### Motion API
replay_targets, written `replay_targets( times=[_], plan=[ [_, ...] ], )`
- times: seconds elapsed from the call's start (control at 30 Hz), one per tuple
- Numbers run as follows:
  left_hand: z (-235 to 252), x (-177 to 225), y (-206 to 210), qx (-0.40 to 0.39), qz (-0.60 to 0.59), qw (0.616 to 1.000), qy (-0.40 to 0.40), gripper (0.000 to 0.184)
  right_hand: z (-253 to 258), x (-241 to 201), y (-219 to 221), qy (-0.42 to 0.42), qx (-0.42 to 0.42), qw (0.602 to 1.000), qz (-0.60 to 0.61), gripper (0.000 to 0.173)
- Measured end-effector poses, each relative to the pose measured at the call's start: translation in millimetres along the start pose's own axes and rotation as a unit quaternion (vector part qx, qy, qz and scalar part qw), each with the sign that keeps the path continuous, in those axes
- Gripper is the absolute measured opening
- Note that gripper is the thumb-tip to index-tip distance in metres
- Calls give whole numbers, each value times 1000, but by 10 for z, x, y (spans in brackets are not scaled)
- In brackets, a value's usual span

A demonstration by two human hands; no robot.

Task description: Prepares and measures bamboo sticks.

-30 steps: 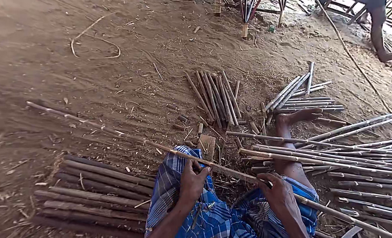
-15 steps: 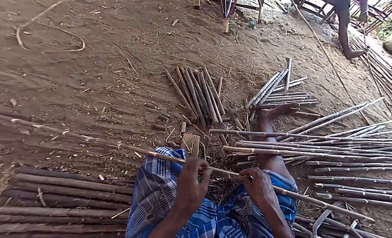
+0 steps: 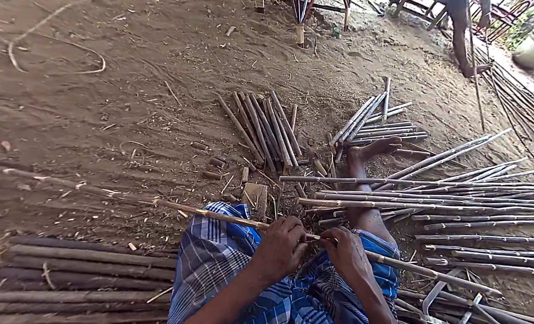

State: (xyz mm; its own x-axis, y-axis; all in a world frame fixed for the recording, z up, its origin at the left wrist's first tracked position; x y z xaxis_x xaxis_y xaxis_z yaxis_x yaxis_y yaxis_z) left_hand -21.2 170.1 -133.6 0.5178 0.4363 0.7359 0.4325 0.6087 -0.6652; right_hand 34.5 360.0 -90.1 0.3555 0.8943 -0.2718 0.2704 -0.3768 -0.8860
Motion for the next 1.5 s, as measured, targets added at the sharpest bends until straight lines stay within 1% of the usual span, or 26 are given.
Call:
replay_targets(
  times=[0.13, 0.23, 0.3, 0.4, 0.43, 0.5, 0.57, 0.6, 0.67, 0.7, 0.73, 0.77, 0.83, 0.9, 0.93, 1.0, 1.03, 1.1, 1.13, 1.2, 1.23, 1.27, 1.33, 1.37, 1.43, 1.5],
  plan=[
    [75, -88, -144, -48, -51, 990, -122, 21, 0, 8, 4, -3, -1, 1000, 1, 15],
    [113, -116, -127, -36, -44, 984, -172, 23, 16, 20, 23, -8, -3, 1000, 0, 17],
    [136, -83, -123, -31, -39, 981, -186, 24, 18, 25, 25, -6, -4, 1000, -3, 17],
    [126, -42, -110, -49, -1, 986, -160, 28, -7, 17, -16, -3, -7, 1000, -4, 17],
    [121, -32, -107, -53, 2, 986, -157, 24, -28, 20, -63, -5, -5, 1000, 4, 20],
    [110, -30, -115, -61, -6, 983, -171, 20, -65, 70, -183, -25, 30, 999, 18, 32],
    [73, -48, -112, -49, -17, 983, -174, 18, -56, 171, -248, -58, 87, 992, 64, 41],
    [62, -62, -108, -44, -18, 984, -172, 17, -30, 208, -264, -65, 92, 988, 106, 41],
    [55, -83, -87, -37, -20, 985, -165, 16, 26, 222, -282, -65, 36, 970, 232, 26],
    [58, -87, -80, -34, -21, 986, -162, 16, 62, 209, -274, -70, 4, 961, 268, 19],
    [63, -85, -79, -33, -23, 986, -163, 15, 103, 174, -264, -74, -22, 958, 278, 13],
    [68, -80, -82, -35, -25, 985, -167, 15, 148, 127, -250, -73, -38, 961, 262, 14],
    [69, -66, -98, -42, -28, 983, -178, 15, 249, 43, -197, -70, -27, 982, 171, 20],
    [70, -59, -102, -51, -30, 980, -189, 16, 349, 5, -139, -79, -26, 991, 101, 30],
    [75, -63, -102, -52, -30, 980, -191, 16, 391, -1, -114, -87, -43, 992, 86, 34],
    [81, -76, -92, -50, -35, 980, -188, 16, 421, -14, -107, -101, -82, 988, 85, 29],
    [88, -81, -87, -50, -36, 981, -186, 16, 424, -17, -108, -109, -92, 986, 84, 30],
    [97, -82, -84, -49, -35, 982, -180, 15, 413, -24, -119, -142, -86, 984, 67, 31],
    [96, -80, -89, -50, -34, 982, -179, 15, 405, -28, -119, -159, -69, 983, 63, 30],
    [92, -79, -101, -46, -42, 983, -173, 14, 400, -33, -84, -165, -10, 982, 87, 19],
    [91, -83, -104, -44, -45, 983, -171, 14, 403, -37, -63, -151, 13, 982, 115, 17],
    [90, -88, -105, -45, -45, 983, -171, 14, 409, -45, -46, -131, 29, 981, 139, 20],
    [80, -102, -100, -43, -46, 984, -167, 14, 432, -37, -6, -117, 30, 980, 155, 23],
    [70, -119, -92, -39, -45, 985, -159, 15, 448, -15, 22, -132, 21, 977, 168, 20],
    [43, -176, -58, -22, -44, 991, -127, 16, 477, 51, 75, -202, -8, 960, 193, 15],
    [9, -230, -28, 1, -36, 995, -90, 18, 476, 87, 94, -247, -34, 945, 211, 22]
  ],
)
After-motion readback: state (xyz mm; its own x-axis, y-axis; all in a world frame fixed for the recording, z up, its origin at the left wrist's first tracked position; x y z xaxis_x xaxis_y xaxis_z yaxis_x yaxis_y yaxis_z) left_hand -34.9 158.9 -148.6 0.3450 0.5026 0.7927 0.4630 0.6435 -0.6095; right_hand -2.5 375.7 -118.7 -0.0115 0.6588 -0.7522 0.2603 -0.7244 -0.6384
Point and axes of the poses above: each hand's wrist, its own z-axis towards the middle knuckle, its own y-axis out of the palm, x = y × z, the point moved 1 cm from there along z, towards the middle knuckle, and after that the axes turned 10 degrees about -z, right-handed, at the moved point
